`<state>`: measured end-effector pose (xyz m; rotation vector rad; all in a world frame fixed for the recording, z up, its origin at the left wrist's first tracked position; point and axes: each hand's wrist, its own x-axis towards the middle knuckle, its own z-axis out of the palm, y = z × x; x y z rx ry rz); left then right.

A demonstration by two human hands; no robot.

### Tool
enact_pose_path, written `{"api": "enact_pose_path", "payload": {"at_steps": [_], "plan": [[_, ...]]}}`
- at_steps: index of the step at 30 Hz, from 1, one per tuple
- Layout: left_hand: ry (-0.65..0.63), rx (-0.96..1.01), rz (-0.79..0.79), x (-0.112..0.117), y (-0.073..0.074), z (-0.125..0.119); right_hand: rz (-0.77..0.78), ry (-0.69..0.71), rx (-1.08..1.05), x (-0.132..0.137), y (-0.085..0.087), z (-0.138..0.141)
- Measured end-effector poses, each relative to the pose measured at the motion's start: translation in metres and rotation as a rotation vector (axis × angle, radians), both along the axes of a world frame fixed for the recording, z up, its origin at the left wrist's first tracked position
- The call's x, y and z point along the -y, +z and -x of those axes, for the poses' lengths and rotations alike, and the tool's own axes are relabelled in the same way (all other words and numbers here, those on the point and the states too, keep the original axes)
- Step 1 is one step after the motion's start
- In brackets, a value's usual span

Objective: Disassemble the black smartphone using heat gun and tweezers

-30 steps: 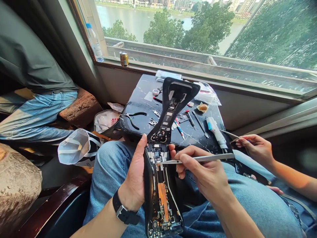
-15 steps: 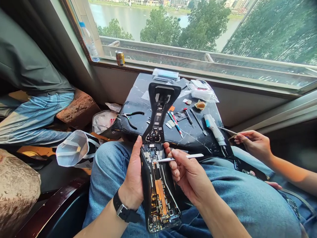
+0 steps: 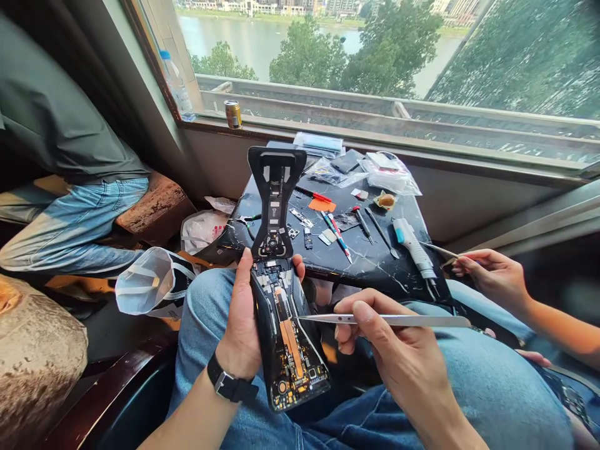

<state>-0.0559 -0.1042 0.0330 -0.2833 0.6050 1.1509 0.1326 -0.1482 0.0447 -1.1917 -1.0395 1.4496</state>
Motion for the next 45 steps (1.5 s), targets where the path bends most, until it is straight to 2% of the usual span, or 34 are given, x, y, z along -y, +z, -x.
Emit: {"api": "enact_pose_path", "payload": {"at_steps": [4,9,15,20,26,35,42,45], "plan": [[0.013,-0.022,-0.035,0.001,-0.001,0.005,0.043,0.016,0.003,0.0,0.003,0.007],[0.001,0.011,-0.068,0.001,0.006,0.009,0.092,-0.014,0.015,0.003,0.016,0.014],[0.055,0.001,-0.107,-0.002,0.006,0.015,0.132,-0.02,0.048,0.009,0.022,0.017],[0.1,-0.006,-0.145,-0.006,0.006,0.021,0.148,0.017,0.055,0.009,0.019,0.024],[0.113,-0.03,-0.16,-0.008,0.008,0.025,0.259,-0.031,-0.128,0.009,0.013,0.034],[0.11,-0.025,-0.188,-0.012,0.01,0.029,0.378,-0.032,-0.31,0.006,-0.018,0.047],[0.176,-0.037,-0.159,-0.015,0.009,0.034,0.313,-0.055,-0.319,0.008,-0.011,0.05],[0.208,-0.044,-0.141,-0.017,0.006,0.035,0.363,-0.063,-0.355,0.006,-0.013,0.049]]}}
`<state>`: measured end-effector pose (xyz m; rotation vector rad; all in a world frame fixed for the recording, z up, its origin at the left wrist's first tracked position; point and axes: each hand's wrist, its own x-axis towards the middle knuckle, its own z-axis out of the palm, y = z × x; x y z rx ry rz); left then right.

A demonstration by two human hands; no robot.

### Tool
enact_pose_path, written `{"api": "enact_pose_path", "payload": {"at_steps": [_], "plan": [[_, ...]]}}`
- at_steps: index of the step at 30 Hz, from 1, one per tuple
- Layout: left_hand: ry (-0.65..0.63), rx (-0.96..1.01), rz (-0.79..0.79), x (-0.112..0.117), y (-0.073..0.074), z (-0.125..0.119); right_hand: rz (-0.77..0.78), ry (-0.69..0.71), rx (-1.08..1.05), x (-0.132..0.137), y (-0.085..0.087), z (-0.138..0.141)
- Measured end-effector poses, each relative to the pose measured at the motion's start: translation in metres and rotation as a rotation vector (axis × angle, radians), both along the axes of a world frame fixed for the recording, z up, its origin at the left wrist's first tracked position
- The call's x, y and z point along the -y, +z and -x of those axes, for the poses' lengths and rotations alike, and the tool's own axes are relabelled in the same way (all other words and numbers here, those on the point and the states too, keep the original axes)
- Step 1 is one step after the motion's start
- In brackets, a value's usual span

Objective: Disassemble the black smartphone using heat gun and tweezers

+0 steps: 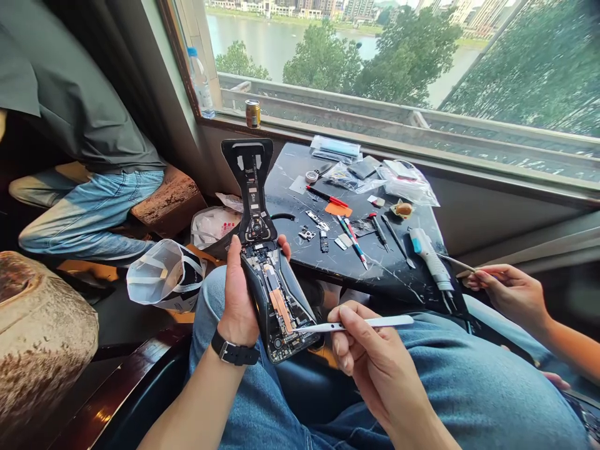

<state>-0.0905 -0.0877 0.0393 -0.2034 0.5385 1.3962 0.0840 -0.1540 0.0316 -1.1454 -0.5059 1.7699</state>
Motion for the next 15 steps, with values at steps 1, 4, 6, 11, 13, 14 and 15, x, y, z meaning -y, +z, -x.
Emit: {"api": "enact_pose_path", "payload": {"at_steps": [1,4,6,11,13,14,15], "plan": [[0.005,0.0,0.005,0.0,-0.001,0.0,0.032,-0.001,-0.02,-0.001,-0.002,0.0],[0.02,-0.008,0.01,-0.002,-0.004,0.0,0.13,-0.023,-0.077,-0.002,-0.007,0.003],[0.046,-0.024,-0.003,-0.002,-0.005,0.0,0.181,-0.051,-0.103,-0.002,-0.01,0.005],[0.104,-0.068,-0.035,-0.004,-0.007,-0.001,0.237,-0.107,-0.097,0.0,-0.016,0.009],[0.122,-0.083,-0.046,-0.005,-0.008,-0.001,0.215,-0.115,-0.056,0.001,-0.019,0.009],[0.134,-0.091,-0.047,-0.005,-0.008,-0.001,0.193,-0.118,-0.024,0.001,-0.02,0.008],[0.146,-0.098,-0.043,-0.005,-0.008,-0.001,0.162,-0.12,0.016,0.002,-0.021,0.006]]}}
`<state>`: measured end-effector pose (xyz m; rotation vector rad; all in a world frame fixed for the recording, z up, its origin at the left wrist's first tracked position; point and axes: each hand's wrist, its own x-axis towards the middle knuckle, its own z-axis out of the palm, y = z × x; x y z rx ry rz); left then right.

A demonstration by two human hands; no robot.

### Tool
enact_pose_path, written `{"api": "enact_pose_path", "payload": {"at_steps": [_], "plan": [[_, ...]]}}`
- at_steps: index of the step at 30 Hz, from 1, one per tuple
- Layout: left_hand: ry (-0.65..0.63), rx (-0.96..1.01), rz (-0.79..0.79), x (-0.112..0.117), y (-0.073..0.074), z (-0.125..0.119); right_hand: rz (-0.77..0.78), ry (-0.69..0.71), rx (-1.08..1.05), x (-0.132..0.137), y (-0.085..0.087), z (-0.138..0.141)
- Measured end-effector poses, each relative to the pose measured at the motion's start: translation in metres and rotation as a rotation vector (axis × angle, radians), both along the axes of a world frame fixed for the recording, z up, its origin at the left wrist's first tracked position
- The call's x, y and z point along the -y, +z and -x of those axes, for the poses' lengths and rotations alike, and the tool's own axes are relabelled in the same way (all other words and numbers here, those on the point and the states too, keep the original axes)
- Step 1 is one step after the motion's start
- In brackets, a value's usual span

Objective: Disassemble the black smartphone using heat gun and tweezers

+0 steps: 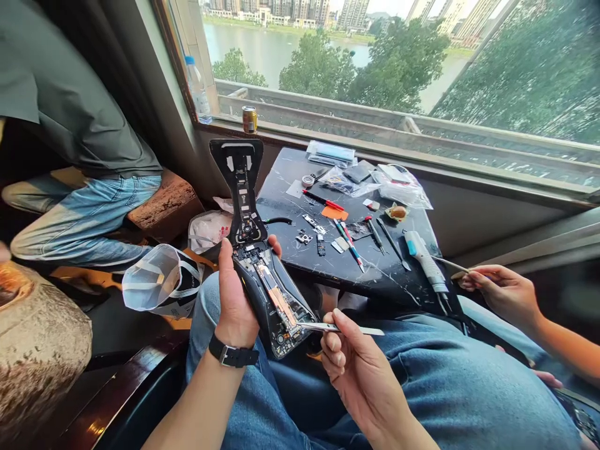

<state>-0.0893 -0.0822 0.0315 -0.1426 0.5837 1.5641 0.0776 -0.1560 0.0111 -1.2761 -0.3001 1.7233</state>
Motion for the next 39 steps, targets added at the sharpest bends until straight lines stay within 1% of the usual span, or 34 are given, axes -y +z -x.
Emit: {"api": "enact_pose_path", "payload": {"at_steps": [2,4,6,7,9,10,11,12,14,17,19,20,22,24,28,31,33,37,39], "plan": [[0.023,-0.011,0.014,-0.001,0.0,0.0,-0.071,-0.003,0.098,0.001,0.003,-0.006],[0.04,-0.019,0.019,-0.002,0.0,0.001,-0.152,-0.04,0.198,0.003,0.013,-0.015],[0.055,-0.023,0.016,-0.003,-0.001,0.001,-0.318,-0.067,0.392,0.004,0.03,-0.025],[0.064,-0.025,0.016,-0.004,-0.001,0.001,-0.464,-0.041,0.572,0.005,0.039,-0.028],[0.085,-0.028,0.019,-0.005,0.0,0.001,-0.756,0.072,0.944,0.005,0.055,-0.032],[0.093,-0.028,0.021,-0.005,0.0,0.0,-0.858,0.165,1.08,0.005,0.06,-0.031],[0.098,-0.026,0.024,-0.006,0.0,-0.001,-0.926,0.261,1.173,0.005,0.061,-0.028],[0.098,-0.022,0.026,-0.006,0.001,-0.001,-0.963,0.352,1.238,0.005,0.06,-0.024],[0.091,-0.01,0.03,-0.006,0.002,-0.003,-0.978,0.481,1.327,0.004,0.049,-0.013],[0.098,0.001,0.024,-0.006,0.002,-0.005,-0.949,0.483,1.44,0.004,0.026,0.002],[0.109,0.001,0.019,-0.004,0.001,-0.006,-0.954,0.471,1.485,0.003,0.016,0.007],[0.109,0.002,0.017,-0.003,0.0,-0.007,-0.966,0.468,1.503,0.002,0.014,0.008],[0.105,0.004,0.014,-0.001,-0.002,-0.008,-1.003,0.463,1.529,0.001,0.013,0.007],[0.102,0.009,0.012,-0.001,-0.004,-0.009,-1.031,0.461,1.539,-0.002,0.016,0.004],[0.1,0.021,-0.005,-0.002,-0.006,-0.013,-0.95,0.528,1.463,-0.01,0.024,-0.002],[0.097,0.03,-0.012,-0.003,-0.006,-0.015,-0.925,0.542,1.452,-0.013,0.027,-0.004],[0.092,0.031,-0.004,-0.004,-0.007,-0.016,-0.966,0.53,1.474,-0.012,0.026,-0.004],[0.074,0.019,0.012,-0.003,-0.008,-0.016,-1.114,0.503,1.543,-0.009,0.023,-0.004],[0.071,0.013,0.015,-0.003,-0.009,-0.016,-1.146,0.509,1.584,-0.009,0.025,-0.004]]}}
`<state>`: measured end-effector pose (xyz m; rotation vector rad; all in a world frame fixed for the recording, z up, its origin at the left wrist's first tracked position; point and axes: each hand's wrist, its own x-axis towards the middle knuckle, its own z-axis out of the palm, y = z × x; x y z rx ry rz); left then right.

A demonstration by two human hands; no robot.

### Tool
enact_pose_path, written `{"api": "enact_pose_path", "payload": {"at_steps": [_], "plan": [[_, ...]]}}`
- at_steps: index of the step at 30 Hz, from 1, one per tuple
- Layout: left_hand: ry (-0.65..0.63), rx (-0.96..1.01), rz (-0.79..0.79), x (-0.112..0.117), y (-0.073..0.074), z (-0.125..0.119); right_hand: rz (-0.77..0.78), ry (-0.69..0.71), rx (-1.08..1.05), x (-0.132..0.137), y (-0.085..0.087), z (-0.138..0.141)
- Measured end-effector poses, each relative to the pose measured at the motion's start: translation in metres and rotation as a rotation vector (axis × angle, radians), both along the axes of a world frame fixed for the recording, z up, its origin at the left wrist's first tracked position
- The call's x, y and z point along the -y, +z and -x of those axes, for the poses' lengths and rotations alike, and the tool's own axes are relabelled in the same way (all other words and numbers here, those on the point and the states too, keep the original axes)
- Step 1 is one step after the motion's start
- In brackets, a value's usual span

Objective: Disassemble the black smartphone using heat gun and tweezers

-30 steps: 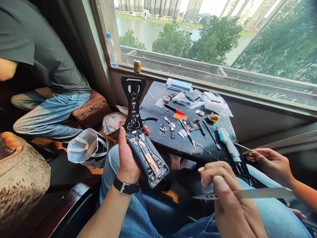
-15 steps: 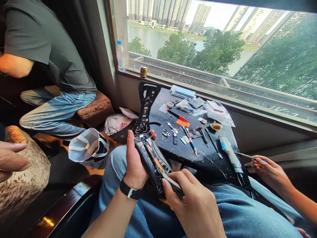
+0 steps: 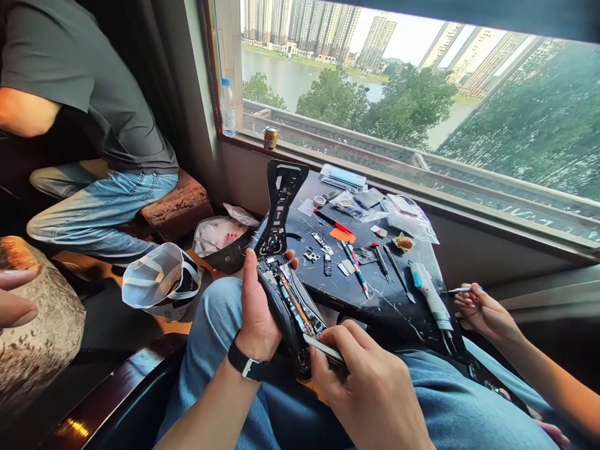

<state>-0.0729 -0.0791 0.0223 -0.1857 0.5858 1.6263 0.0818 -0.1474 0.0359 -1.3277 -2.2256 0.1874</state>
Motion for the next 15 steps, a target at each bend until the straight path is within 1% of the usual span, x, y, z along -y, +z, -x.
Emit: {"api": "enact_pose_path", "payload": {"at_steps": [3,7,10,13,15], "plan": [[0.003,-0.001,-0.004,0.0,0.001,0.0,0.003,-0.02,0.016,-0.001,0.006,-0.001],[0.037,-0.003,-0.01,-0.002,0.005,-0.001,0.169,-0.121,-0.103,-0.001,0.011,-0.001],[0.039,0.007,-0.013,-0.004,0.009,-0.002,0.259,-0.171,-0.213,-0.001,0.007,-0.001],[0.011,0.024,-0.033,-0.002,0.013,-0.001,0.249,-0.164,-0.25,0.002,0.0,-0.001],[-0.023,0.04,-0.046,0.001,0.015,-0.001,0.204,-0.135,-0.214,0.005,-0.002,-0.001]]}}
